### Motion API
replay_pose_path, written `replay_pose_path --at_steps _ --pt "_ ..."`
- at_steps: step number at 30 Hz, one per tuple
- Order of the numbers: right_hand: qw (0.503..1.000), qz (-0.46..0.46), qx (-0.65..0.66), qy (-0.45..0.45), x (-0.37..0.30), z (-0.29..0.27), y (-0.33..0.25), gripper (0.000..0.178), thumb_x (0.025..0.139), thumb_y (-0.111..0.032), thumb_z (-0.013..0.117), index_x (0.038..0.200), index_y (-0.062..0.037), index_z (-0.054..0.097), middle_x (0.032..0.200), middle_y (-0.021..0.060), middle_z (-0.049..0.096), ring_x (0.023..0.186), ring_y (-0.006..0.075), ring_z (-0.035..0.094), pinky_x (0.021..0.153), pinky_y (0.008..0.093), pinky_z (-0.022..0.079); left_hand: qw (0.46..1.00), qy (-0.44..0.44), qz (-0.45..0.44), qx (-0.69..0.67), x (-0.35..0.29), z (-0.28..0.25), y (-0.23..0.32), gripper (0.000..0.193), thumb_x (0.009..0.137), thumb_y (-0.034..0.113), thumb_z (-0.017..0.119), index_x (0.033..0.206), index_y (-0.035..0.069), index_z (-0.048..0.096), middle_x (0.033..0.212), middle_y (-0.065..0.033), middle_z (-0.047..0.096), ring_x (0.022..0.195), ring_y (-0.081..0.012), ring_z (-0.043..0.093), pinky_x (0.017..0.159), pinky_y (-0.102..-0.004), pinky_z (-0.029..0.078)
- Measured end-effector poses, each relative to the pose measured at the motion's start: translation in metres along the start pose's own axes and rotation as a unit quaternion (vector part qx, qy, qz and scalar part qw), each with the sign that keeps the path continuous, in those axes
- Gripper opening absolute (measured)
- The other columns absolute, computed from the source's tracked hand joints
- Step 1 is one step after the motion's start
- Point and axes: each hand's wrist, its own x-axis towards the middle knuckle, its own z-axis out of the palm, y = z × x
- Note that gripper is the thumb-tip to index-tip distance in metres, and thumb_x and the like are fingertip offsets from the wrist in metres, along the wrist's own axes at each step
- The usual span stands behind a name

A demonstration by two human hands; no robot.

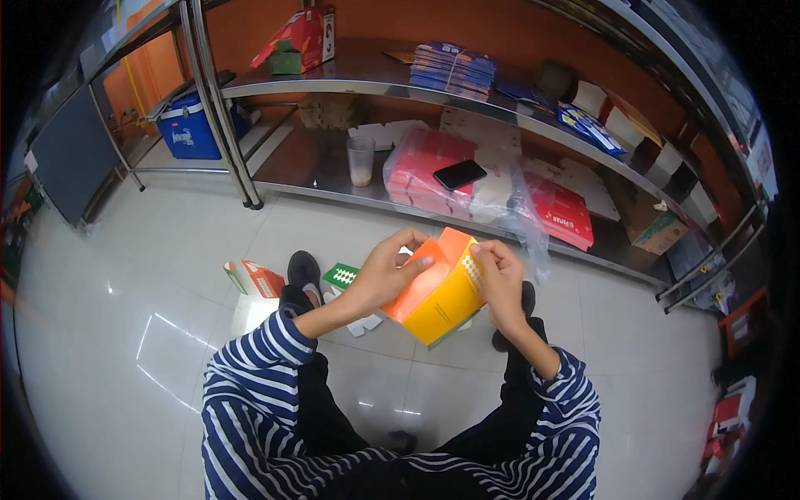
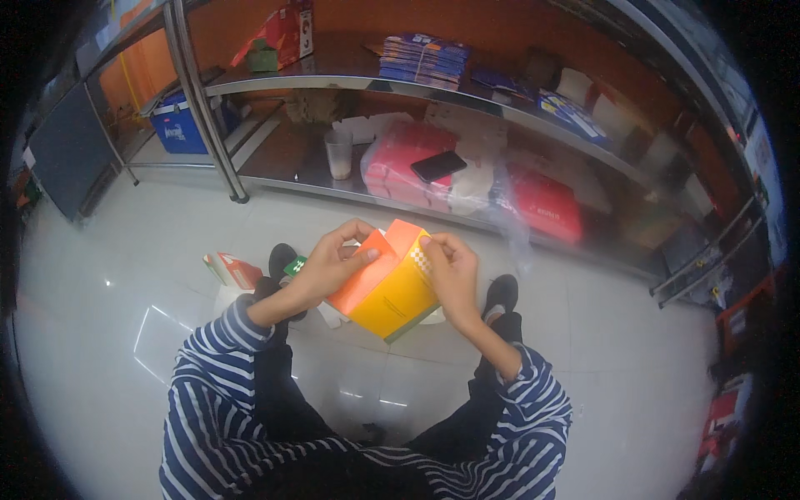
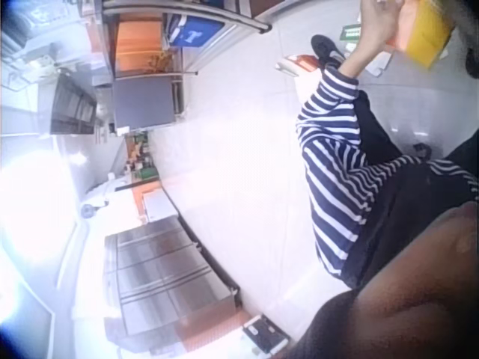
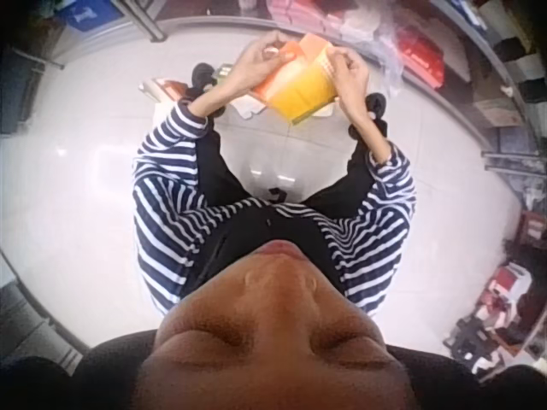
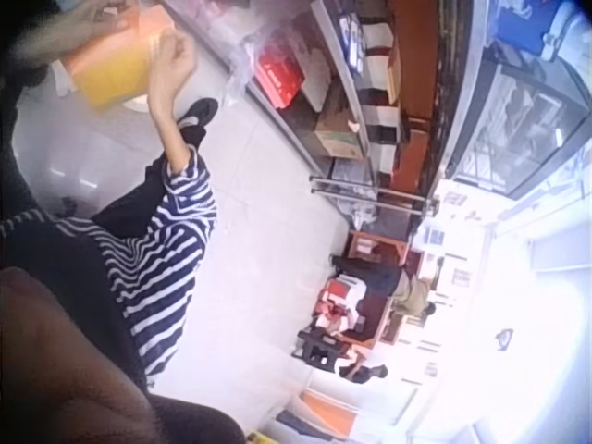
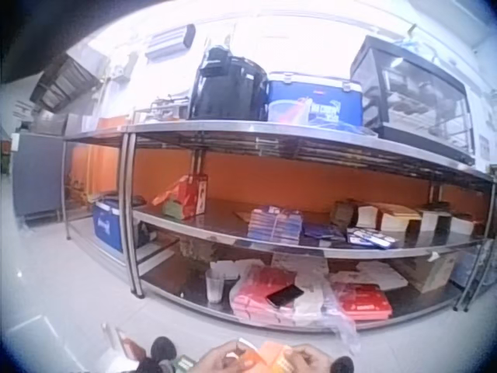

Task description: The person sits on the floor and folds flat, colorful cardboard pieces into small boxes. They manipulate the flaps and tabs to form the box structure and stack the finished boxes on the floor.

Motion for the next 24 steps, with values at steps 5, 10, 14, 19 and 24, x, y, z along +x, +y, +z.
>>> replay_pose_path --at_steps 5,10,14,19,24 --pt "0.997 0.026 -0.05 -0.049 0.005 0.001 -0.003 0.021 0.086 -0.016 0.058 0.092 0.0033 0.059 0.076 0.0033 0.06 0.067 0.0069 0.055 0.06 0.0225 0.043 0.956 0.029 0.139 0.258 -0.003 -0.001 0.012 0.018 0.081 0.008 0.061 0.098 0.0 0.06 0.09 -0.0077 0.058 0.077 -0.0148 0.057 0.067 -0.0263 0.047" --pt "0.993 -0.028 -0.098 -0.054 0.002 0.004 -0.011 0.027 0.085 -0.018 0.06 0.099 0.0048 0.06 0.082 0.0051 0.062 0.074 0.0086 0.056 0.066 0.0225 0.045 0.91 0.046 0.279 0.302 -0.003 -0.002 0.014 0.015 0.075 0.004 0.065 0.09 0.002 0.064 0.084 -0.0087 0.059 0.073 -0.0186 0.057 0.061 -0.0284 0.046" --pt "0.994 0.024 -0.049 -0.093 0.004 0.005 -0.01 0.029 0.086 -0.019 0.06 0.1 0.0058 0.06 0.088 0.0065 0.062 0.077 0.01 0.057 0.068 0.0225 0.046 0.889 0.058 0.324 0.317 -0.003 0.002 0.018 0.015 0.072 0.0 0.066 0.087 0.002 0.066 0.079 -0.0081 0.06 0.07 -0.0197 0.058 0.06 -0.0287 0.047" --pt "0.981 -0.033 -0.085 -0.17 0.003 0.001 -0.023 0.029 0.086 -0.019 0.058 0.101 0.0062 0.06 0.09 0.0079 0.063 0.078 0.011 0.056 0.068 0.0239 0.046 0.902 0.059 0.317 0.287 -0.004 -0.001 0.016 0.017 0.069 -0.001 0.066 0.086 0.002 0.066 0.077 -0.0081 0.061 0.068 -0.0205 0.059 0.059 -0.0288 0.047" --pt "0.949 -0.136 -0.217 -0.182 -0.003 0.001 -0.037 0.026 0.084 -0.018 0.06 0.098 0.0033 0.062 0.082 0.0117 0.063 0.072 0.0172 0.058 0.064 0.0287 0.045 0.854 0.055 0.384 0.347 -0.006 0.0 0.012 0.021 0.063 -0.003 0.067 0.084 0.003 0.066 0.075 -0.0067 0.061 0.067 -0.0203 0.058 0.058 -0.0292 0.047"
